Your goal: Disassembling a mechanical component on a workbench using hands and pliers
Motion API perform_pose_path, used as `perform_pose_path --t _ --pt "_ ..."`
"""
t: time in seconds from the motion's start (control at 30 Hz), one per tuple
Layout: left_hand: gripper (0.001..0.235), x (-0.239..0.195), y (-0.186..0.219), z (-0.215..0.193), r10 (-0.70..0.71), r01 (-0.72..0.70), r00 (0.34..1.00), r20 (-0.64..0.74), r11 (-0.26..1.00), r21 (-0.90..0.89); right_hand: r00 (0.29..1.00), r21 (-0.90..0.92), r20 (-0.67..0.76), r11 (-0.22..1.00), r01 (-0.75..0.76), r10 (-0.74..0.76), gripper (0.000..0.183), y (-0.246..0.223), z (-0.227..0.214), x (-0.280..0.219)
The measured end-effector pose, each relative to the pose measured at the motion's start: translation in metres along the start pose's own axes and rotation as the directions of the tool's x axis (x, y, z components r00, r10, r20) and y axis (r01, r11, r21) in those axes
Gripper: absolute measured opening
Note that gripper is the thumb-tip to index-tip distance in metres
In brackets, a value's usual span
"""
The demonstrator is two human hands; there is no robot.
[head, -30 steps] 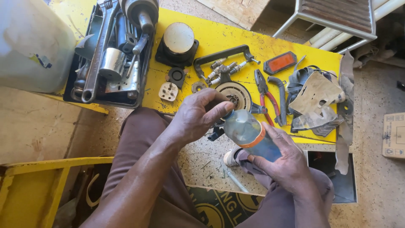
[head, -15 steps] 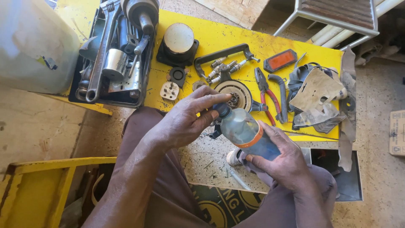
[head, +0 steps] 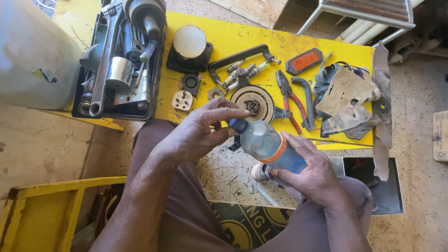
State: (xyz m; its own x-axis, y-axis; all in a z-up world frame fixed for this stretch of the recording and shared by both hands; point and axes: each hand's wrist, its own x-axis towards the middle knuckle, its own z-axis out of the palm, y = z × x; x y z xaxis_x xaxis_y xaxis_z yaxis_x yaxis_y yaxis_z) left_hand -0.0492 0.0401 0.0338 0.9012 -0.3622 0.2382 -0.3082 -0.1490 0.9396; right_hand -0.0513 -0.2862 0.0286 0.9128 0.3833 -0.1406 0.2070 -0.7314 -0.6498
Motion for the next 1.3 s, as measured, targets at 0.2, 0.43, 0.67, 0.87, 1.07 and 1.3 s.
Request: perform_pose_path --t 0.2,0.43,0.67,0.87,1.07,1.3 --pt "0.044 0.003 0.03 0.001 -0.119 0.11 0.973 -0.199 0.992 -0.056 0.998 0.028 0.044 0.999 -0.037 0.035 0.097 -0.012 0.001 0.002" --pt "0.026 -0.016 0.046 -0.001 -0.157 0.179 0.983 -0.094 0.932 0.314 0.993 0.037 0.097 0.997 0.06 -0.064 0.096 -0.011 0.006 -0.003" --pt "0.038 -0.047 0.068 0.003 -0.157 0.246 0.954 -0.256 0.897 0.367 0.976 0.14 0.148 0.98 0.142 -0.162 0.092 -0.036 0.008 -0.006" --pt "0.039 -0.089 0.113 -0.024 0.009 0.047 0.986 -0.166 0.944 0.327 0.975 0.189 0.147 0.972 0.139 -0.168 0.097 -0.049 0.024 -0.008" --pt "0.046 -0.118 0.169 -0.066 0.079 0.055 0.968 -0.239 0.861 0.505 0.93 0.227 -0.004 0.905 0.36 -0.368 0.108 -0.124 0.05 -0.009" --pt "0.024 -0.191 0.219 -0.125 0.209 0.195 0.886 -0.415 0.643 0.74 0.786 0.241 -0.346 0.761 0.602 -0.512 0.075 -0.171 0.06 -0.015"
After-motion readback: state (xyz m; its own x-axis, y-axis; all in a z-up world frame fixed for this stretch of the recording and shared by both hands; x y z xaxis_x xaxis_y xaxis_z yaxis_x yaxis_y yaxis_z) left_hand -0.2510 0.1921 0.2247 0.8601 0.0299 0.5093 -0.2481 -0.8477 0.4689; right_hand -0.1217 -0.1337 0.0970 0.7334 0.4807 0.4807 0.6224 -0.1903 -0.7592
